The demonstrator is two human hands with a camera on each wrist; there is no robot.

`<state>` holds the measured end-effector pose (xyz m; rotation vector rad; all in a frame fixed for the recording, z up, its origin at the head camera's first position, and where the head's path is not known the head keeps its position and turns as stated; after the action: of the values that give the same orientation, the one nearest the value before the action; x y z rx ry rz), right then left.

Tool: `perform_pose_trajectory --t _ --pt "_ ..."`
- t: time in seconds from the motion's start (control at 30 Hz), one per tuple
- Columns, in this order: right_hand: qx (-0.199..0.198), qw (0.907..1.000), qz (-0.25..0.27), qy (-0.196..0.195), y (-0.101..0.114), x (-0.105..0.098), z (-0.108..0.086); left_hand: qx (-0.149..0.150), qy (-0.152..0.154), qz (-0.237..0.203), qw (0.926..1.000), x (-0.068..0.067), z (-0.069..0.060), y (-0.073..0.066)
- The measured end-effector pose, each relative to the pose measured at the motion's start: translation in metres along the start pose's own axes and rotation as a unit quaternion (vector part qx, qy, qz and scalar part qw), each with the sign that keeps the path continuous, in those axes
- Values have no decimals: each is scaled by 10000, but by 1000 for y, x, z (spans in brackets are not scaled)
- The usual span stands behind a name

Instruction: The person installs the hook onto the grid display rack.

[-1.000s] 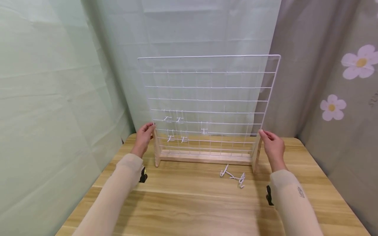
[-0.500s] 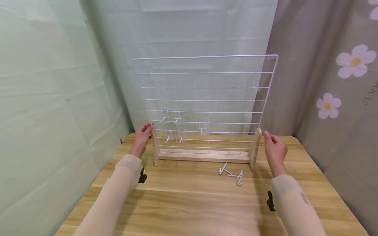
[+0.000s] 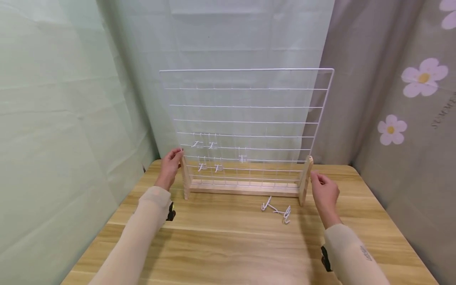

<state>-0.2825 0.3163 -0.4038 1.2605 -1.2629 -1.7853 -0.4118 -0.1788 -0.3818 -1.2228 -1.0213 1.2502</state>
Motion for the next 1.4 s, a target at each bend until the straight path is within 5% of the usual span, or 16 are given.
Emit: perform_pose_trajectory --t 0.27,0.7,1.4 --pt "-403 9962 -600 493 3 30 -14 39 78 -226 9997 1 0 -3" --pt "-610 9907 -583 1070 -4 72 -25 105 -81 -164 9998 -1 3 0" --pt "-463 9843 -604 1596 -25 92 -27 17 6 -343 9994 0 4 1"
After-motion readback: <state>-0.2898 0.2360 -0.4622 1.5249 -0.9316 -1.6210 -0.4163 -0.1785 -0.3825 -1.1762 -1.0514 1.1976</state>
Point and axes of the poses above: each hand's wrist, its own z-axis towards the middle knuckle, its own x-axis out of the palm, y = z × x, the point moved 2 cm from there along z, towards the middle knuckle, and after that the axes turned 15 degrees about y, right-handed, at the moved point
